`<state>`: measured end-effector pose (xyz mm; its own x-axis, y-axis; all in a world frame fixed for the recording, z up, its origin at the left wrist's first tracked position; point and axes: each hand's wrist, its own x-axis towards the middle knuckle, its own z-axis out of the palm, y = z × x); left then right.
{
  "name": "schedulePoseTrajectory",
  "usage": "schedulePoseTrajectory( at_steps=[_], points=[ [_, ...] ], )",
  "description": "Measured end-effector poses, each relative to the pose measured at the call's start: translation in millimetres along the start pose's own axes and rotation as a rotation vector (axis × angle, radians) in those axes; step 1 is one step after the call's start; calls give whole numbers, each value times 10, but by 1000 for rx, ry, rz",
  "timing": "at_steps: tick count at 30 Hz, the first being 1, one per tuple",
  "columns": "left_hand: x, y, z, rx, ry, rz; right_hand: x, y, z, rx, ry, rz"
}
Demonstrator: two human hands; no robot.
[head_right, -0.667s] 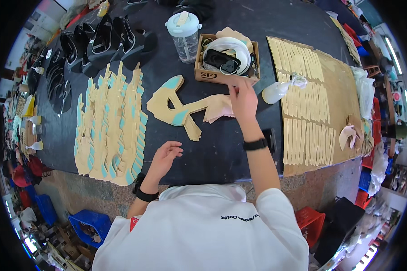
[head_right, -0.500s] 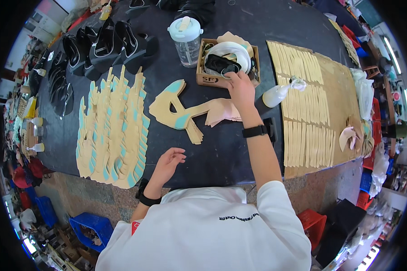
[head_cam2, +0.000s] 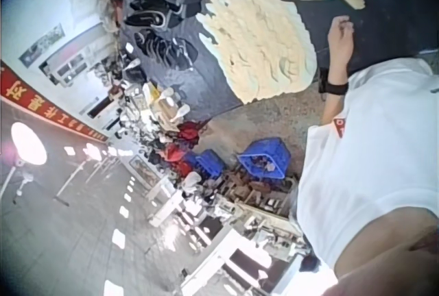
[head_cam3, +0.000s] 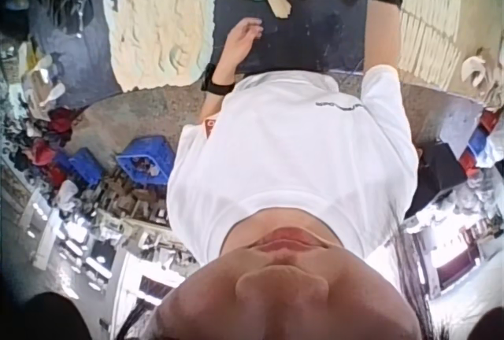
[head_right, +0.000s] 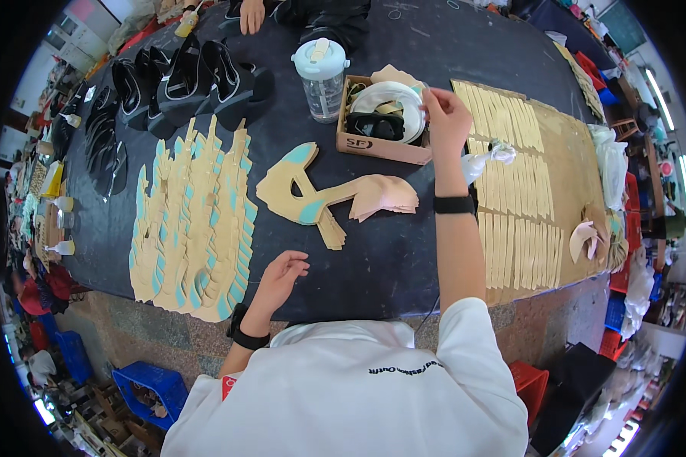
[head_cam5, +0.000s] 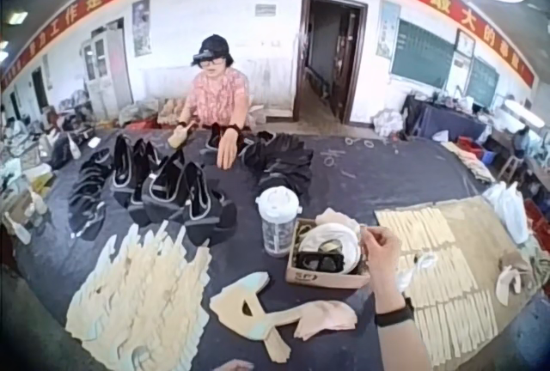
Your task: Applying glue to shoe components and assembling them by hand.
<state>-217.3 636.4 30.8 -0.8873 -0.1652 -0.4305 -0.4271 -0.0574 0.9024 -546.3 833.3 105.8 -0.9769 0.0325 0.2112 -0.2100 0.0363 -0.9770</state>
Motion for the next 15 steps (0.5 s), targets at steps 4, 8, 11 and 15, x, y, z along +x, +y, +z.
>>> schedulePoseTrajectory(
  at_steps=[4, 8, 11, 15],
  points=[
    [223, 177, 108, 282, 89, 183, 216, 54, 95, -440, 8, -222],
    [559, 207, 124, 486, 211, 336, -209, 60, 179, -774, -86, -470],
    [869, 179, 237, 815, 439, 373, -869, 239, 97, -741, -545, -549],
    [1239, -92, 342, 1080, 596, 224, -1480, 703, 55, -1088, -707, -533]
  ],
)
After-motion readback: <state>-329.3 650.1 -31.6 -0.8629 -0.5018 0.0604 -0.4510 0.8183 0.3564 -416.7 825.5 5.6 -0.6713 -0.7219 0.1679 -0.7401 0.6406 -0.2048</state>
